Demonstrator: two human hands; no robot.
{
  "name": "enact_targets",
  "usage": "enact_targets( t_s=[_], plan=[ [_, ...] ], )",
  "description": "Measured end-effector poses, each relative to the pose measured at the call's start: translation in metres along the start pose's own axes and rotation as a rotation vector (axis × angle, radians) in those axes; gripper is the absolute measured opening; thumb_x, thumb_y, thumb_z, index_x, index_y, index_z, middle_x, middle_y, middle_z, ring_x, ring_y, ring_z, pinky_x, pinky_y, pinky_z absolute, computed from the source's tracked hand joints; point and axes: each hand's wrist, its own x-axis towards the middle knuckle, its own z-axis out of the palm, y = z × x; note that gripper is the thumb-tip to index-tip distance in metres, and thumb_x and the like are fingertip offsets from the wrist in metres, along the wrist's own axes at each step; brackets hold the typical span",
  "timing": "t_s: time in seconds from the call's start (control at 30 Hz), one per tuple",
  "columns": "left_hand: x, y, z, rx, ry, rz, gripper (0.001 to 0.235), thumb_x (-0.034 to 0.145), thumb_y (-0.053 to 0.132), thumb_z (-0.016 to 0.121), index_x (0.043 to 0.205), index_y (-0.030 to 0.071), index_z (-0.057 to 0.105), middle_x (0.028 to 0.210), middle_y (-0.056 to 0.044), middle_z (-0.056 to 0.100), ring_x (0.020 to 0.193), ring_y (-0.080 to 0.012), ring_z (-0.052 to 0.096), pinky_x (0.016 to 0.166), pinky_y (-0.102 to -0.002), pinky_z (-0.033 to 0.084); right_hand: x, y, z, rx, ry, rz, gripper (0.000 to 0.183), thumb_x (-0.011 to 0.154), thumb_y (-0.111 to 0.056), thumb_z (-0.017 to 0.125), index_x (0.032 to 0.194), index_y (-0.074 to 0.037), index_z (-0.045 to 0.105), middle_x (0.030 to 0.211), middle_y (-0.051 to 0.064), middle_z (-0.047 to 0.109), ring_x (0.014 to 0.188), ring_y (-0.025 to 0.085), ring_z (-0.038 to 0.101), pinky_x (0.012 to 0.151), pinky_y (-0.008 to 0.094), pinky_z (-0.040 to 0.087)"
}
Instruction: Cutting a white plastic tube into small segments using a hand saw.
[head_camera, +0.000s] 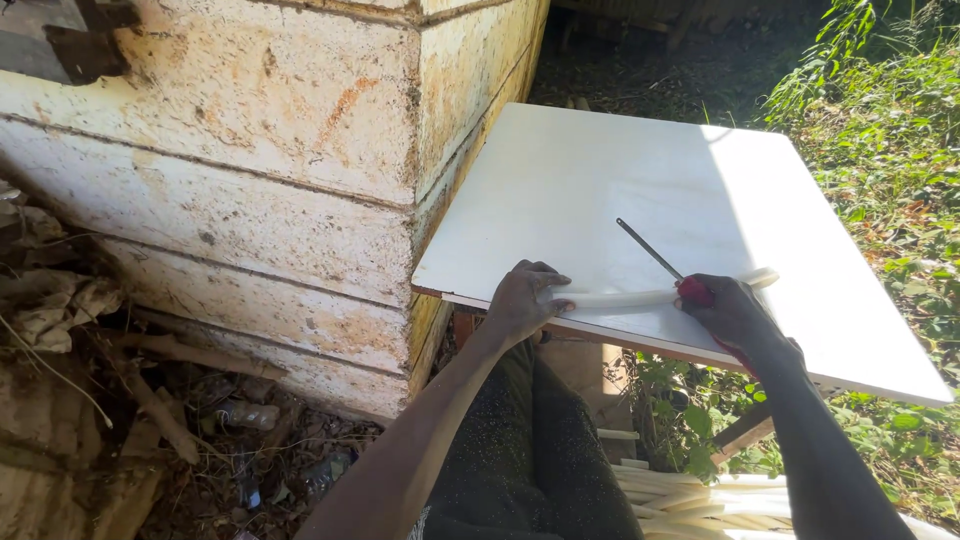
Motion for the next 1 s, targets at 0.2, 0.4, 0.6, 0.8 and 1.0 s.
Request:
enact_targets(
  t_s=[0.2,0.4,0.6,0.8,1.0],
  plan=[
    [-0.004,0.004,-0.003,-0.013,0.001,0.042,0.033,0.085,0.026,0.074,0.117,0.018,0.073,0.103,-0.009,0.065,0.105,-0.0291,0.057,0.094,-0.044,0.048,0.003,0.005,0.005,-0.023,0.014,-0.007,0.050,0.085,-0.037,0.071,0.130,-0.017,0.068,0.118,0.021,0.072,0.118,0.041,0.063,0.095,0.052,0.052],
    [0.001,0.004,-0.002,0.002,-0.060,0.023,0.037,0.083,0.032,0.074,0.118,0.020,0.072,0.108,-0.007,0.065,0.112,-0.0277,0.056,0.101,-0.050,0.043,-0.001,-0.005,0.000,-0.023,0.003,0.027,0.050,0.086,-0.036,0.070,0.132,-0.017,0.068,0.119,0.021,0.073,0.120,0.041,0.063,0.097,0.052,0.051],
    [0.004,0.019,0.002,0.084,-0.065,-0.027,0.033,0.085,0.031,0.074,0.116,0.020,0.072,0.109,-0.005,0.066,0.114,-0.0236,0.056,0.103,-0.048,0.041,-0.010,-0.013,-0.004,-0.017,0.014,0.027,0.046,0.086,-0.032,0.070,0.130,-0.018,0.069,0.117,0.020,0.073,0.119,0.040,0.064,0.096,0.052,0.052],
    [0.001,0.015,0.006,0.030,-0.009,-0.032,0.031,0.084,0.028,0.076,0.113,0.018,0.073,0.107,-0.008,0.067,0.111,-0.0259,0.059,0.101,-0.046,0.044,-0.005,-0.005,0.000,-0.050,0.028,-0.002,0.047,0.085,-0.032,0.069,0.130,-0.017,0.068,0.115,0.020,0.074,0.116,0.041,0.065,0.095,0.053,0.052],
    [0.004,0.014,0.007,0.039,-0.013,-0.055,0.030,0.083,0.027,0.079,0.111,0.019,0.074,0.107,-0.006,0.068,0.110,-0.0249,0.060,0.101,-0.045,0.045,-0.003,0.001,0.010,-0.035,0.078,-0.024,0.049,0.087,-0.040,0.066,0.131,-0.018,0.067,0.112,0.019,0.074,0.111,0.041,0.067,0.092,0.054,0.052]
  ],
)
